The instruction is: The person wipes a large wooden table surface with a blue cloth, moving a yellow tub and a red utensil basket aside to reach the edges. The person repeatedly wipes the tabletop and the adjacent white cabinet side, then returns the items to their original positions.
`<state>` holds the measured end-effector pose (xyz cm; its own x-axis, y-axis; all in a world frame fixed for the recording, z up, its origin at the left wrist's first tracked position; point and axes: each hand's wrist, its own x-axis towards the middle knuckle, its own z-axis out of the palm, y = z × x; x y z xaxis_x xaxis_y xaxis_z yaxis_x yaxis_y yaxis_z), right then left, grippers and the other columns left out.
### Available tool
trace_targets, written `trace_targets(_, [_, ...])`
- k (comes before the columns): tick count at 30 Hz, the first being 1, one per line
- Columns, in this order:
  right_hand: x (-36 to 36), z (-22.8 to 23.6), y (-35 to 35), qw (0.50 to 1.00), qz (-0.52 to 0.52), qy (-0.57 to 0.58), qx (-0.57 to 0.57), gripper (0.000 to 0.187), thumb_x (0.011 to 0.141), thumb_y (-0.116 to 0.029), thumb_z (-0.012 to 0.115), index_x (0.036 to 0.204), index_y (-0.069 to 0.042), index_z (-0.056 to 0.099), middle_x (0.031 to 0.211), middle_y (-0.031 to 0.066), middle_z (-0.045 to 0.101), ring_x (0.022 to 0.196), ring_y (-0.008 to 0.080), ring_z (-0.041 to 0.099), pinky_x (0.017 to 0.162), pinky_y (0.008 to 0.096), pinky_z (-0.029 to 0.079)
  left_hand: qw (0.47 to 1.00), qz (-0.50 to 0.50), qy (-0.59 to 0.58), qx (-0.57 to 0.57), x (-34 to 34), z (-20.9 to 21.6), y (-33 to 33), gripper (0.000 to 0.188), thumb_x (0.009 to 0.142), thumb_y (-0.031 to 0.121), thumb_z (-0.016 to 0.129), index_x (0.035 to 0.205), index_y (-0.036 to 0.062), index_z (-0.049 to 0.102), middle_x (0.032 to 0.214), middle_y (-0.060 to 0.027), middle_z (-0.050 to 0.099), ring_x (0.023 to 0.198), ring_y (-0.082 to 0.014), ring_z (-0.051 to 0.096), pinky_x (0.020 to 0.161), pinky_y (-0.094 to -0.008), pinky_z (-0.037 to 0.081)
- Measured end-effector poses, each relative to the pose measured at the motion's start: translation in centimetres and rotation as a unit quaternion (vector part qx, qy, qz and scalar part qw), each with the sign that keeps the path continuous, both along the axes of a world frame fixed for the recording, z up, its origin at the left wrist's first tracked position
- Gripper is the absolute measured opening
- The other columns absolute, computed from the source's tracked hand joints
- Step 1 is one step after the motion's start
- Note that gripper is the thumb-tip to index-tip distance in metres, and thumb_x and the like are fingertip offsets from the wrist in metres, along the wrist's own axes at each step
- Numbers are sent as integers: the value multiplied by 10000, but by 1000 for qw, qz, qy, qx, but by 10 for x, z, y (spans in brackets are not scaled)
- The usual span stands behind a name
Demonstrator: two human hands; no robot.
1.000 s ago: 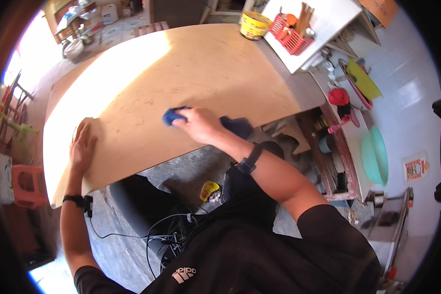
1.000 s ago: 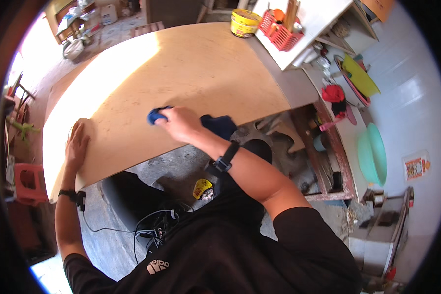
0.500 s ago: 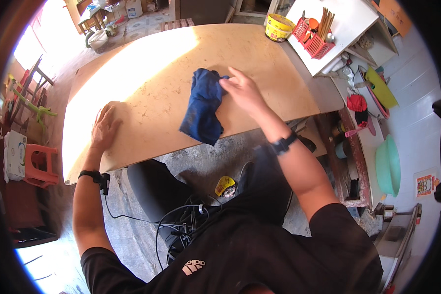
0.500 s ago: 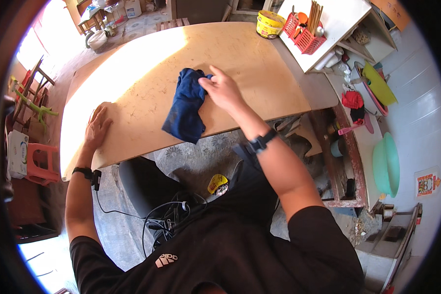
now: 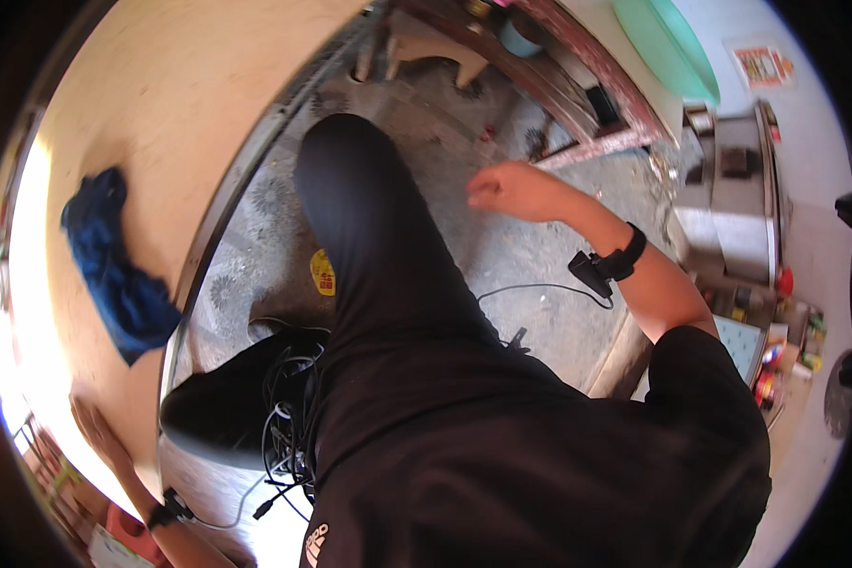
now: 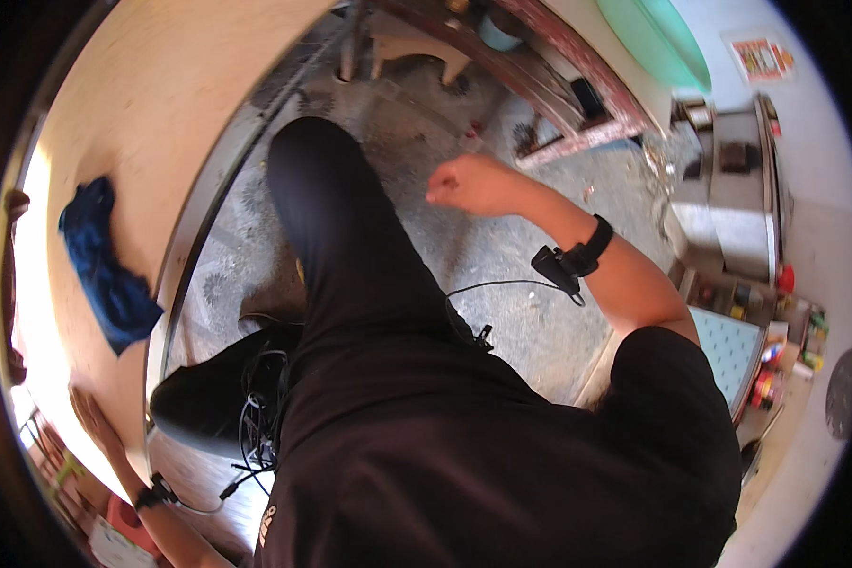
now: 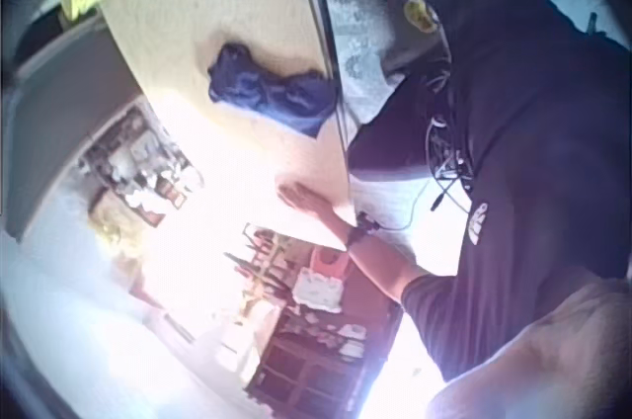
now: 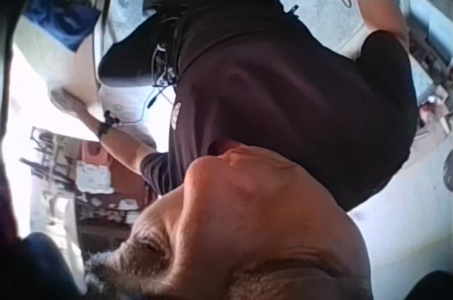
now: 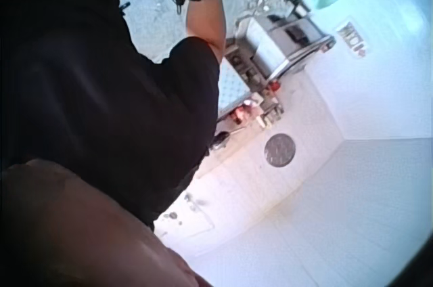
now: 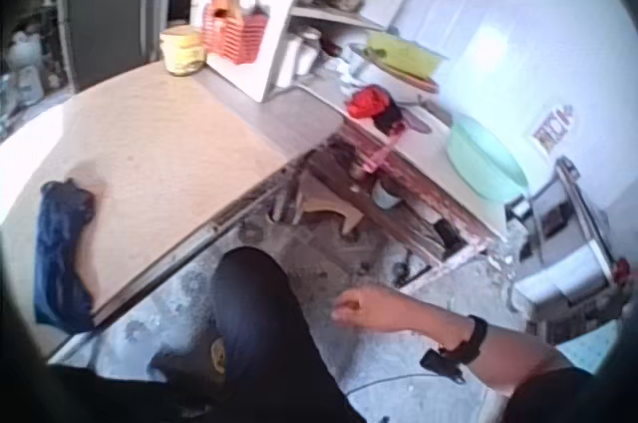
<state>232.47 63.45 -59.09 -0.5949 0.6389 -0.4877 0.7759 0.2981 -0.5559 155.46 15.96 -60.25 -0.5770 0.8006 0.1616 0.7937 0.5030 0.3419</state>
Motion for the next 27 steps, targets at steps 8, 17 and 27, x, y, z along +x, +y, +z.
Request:
trace_targets(8, [62,-101,-112,886,8,-114,-448,452,1022,-373,566,1332,-64,678,1239,143,736,1058,289,708,883,430,574,995,83,31,-51,4,1,-15,672,1095,572,362,1615,150,413,1664,-118,388,1535,-327,358,1254,-483,300])
trace_targets(17, [120,-81,-105,773,-70,-81,-625,384,1058,-288,488,1274,-71,720,909,46,792,685,56,598,622,239,472,998,51,-27,-31,15,-1,-2,652,1103,501,412,1598,77,416,1643,-158,408,1516,-339,380,1242,-472,310])
trace_targets(27, [-12,31,9,824,184,-98,-527,247,979,-162,707,1197,-72,781,915,52,786,830,105,720,775,265,543,998,51,36,-12,50,17,7,568,1071,283,538,1553,-1,444,1632,-199,401,1537,-347,329,1265,-432,233])
